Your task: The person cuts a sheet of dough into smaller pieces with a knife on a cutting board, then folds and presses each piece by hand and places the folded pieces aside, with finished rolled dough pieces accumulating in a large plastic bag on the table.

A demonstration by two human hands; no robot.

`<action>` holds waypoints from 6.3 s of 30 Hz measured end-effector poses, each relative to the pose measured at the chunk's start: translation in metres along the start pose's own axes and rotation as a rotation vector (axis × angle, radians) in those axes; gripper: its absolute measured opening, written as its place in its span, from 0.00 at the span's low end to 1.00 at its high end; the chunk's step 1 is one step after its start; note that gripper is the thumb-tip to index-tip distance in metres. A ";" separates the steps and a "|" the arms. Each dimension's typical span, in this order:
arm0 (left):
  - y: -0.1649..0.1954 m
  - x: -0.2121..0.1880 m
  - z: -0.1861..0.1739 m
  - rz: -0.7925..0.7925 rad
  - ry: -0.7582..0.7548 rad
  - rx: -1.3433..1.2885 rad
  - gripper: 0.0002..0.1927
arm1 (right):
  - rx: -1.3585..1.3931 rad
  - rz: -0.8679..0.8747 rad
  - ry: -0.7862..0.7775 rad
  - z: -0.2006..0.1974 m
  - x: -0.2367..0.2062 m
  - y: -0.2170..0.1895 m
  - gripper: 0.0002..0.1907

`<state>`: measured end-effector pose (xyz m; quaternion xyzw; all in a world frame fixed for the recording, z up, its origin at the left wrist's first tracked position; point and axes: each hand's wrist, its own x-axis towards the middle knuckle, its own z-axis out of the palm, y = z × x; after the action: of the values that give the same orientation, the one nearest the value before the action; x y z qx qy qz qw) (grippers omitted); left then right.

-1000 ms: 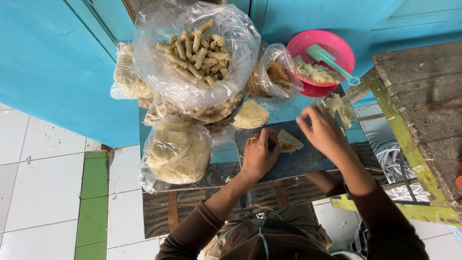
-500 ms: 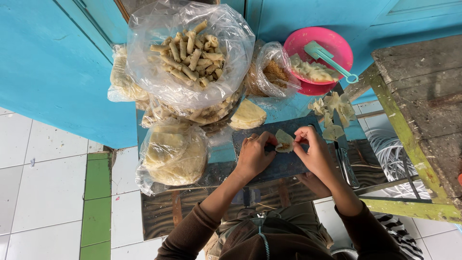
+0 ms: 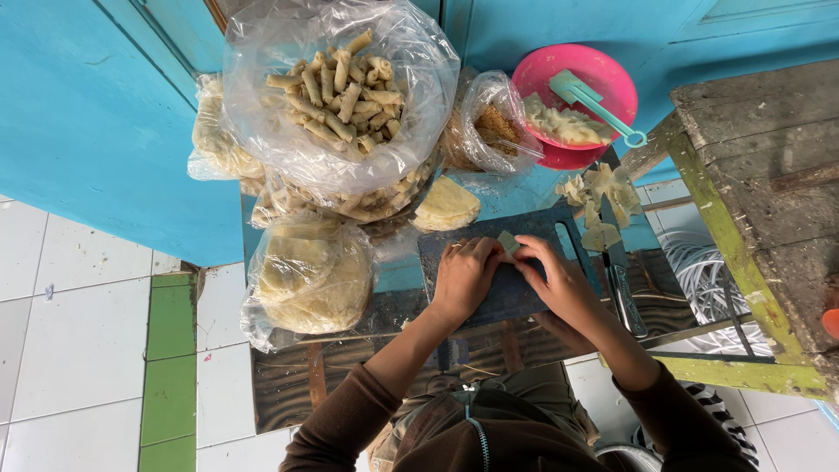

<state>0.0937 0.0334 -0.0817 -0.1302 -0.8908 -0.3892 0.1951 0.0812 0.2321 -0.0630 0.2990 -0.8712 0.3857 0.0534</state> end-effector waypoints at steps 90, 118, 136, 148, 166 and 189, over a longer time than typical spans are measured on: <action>-0.046 0.029 -0.042 -0.430 0.087 0.293 0.14 | -0.048 -0.552 0.574 -0.034 0.192 -0.125 0.06; -0.045 0.031 -0.048 -0.288 0.202 0.495 0.11 | 1.102 0.351 0.305 -0.005 0.114 0.043 0.06; 0.004 0.002 0.000 -0.124 -0.046 0.221 0.22 | -0.761 -0.137 0.166 -0.075 0.144 0.066 0.22; 0.003 -0.001 0.006 -0.122 -0.025 0.055 0.13 | -0.843 -0.126 0.114 -0.068 0.159 0.075 0.14; 0.003 0.005 -0.001 -0.222 0.015 0.024 0.17 | -0.216 -0.115 -0.159 -0.013 0.051 0.031 0.29; 0.001 0.003 -0.002 -0.191 0.017 0.071 0.18 | -0.496 -0.128 -0.065 -0.001 0.029 0.015 0.39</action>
<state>0.0918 0.0330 -0.0786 -0.0343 -0.9107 -0.3752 0.1691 0.0486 0.2269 -0.0624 0.3437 -0.9197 0.1461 0.1214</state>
